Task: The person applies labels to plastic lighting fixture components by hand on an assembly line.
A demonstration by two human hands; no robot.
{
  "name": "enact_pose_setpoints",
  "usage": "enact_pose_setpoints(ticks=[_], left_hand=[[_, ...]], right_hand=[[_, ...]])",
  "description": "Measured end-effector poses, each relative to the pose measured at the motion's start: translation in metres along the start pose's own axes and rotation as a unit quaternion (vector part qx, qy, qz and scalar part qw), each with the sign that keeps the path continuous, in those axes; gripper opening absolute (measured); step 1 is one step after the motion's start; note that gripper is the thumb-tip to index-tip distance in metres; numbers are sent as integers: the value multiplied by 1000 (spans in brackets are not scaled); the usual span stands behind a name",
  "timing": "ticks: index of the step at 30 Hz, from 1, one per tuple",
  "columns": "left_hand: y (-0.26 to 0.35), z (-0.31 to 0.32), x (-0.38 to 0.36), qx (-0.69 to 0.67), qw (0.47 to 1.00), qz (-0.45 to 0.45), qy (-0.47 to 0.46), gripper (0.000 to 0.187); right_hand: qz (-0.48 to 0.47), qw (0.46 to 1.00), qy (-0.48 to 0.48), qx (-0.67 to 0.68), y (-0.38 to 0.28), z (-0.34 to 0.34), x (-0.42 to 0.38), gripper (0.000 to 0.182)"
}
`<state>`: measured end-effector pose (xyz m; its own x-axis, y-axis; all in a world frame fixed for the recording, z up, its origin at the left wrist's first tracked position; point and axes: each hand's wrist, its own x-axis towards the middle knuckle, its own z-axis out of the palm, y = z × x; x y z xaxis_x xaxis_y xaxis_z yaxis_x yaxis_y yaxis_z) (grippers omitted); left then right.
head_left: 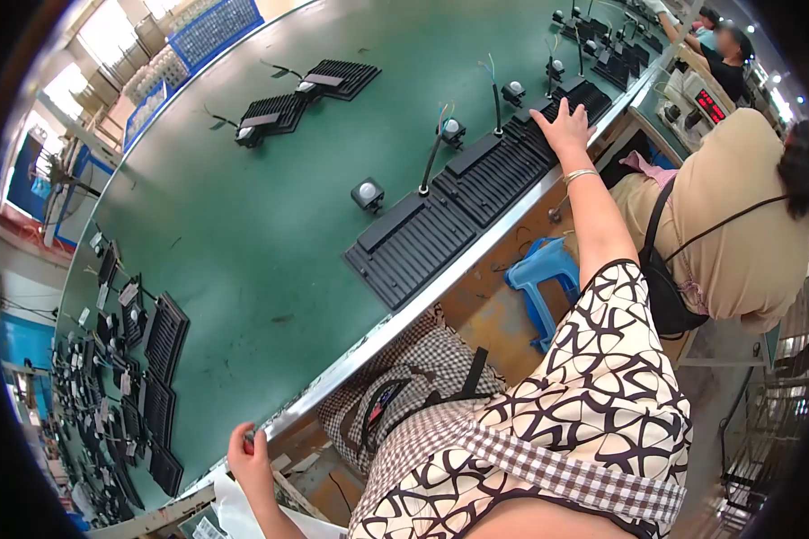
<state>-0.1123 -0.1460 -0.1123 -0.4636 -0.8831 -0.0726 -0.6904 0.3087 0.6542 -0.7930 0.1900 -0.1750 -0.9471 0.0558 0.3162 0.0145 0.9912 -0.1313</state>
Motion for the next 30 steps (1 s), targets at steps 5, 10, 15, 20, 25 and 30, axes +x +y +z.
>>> enact_pose_setpoints(ticks=[5,10,15,20,25,30], left_hand=[[24,14,-13,-15,999,-37,-9,16],[53,39,-4,-6,997,-20,-68,21],[71,57,17,-31,996,9,-83,24],[54,34,16,-130,991,14,-37,14],[30,-30,-28,-199,976,-90,0,8],[-31,-85,-117,-177,961,-66,200,17]], right_hand=[[48,999,11,-1,22,14,39,95],[-9,1000,-1,8,34,30,51,95],[-37,999,-19,13,2,-6,4,97],[-98,995,12,21,-77,-21,-97,92],[-161,987,-9,13,-144,-58,-176,81],[-251,966,44,48,-154,-45,-192,77]])
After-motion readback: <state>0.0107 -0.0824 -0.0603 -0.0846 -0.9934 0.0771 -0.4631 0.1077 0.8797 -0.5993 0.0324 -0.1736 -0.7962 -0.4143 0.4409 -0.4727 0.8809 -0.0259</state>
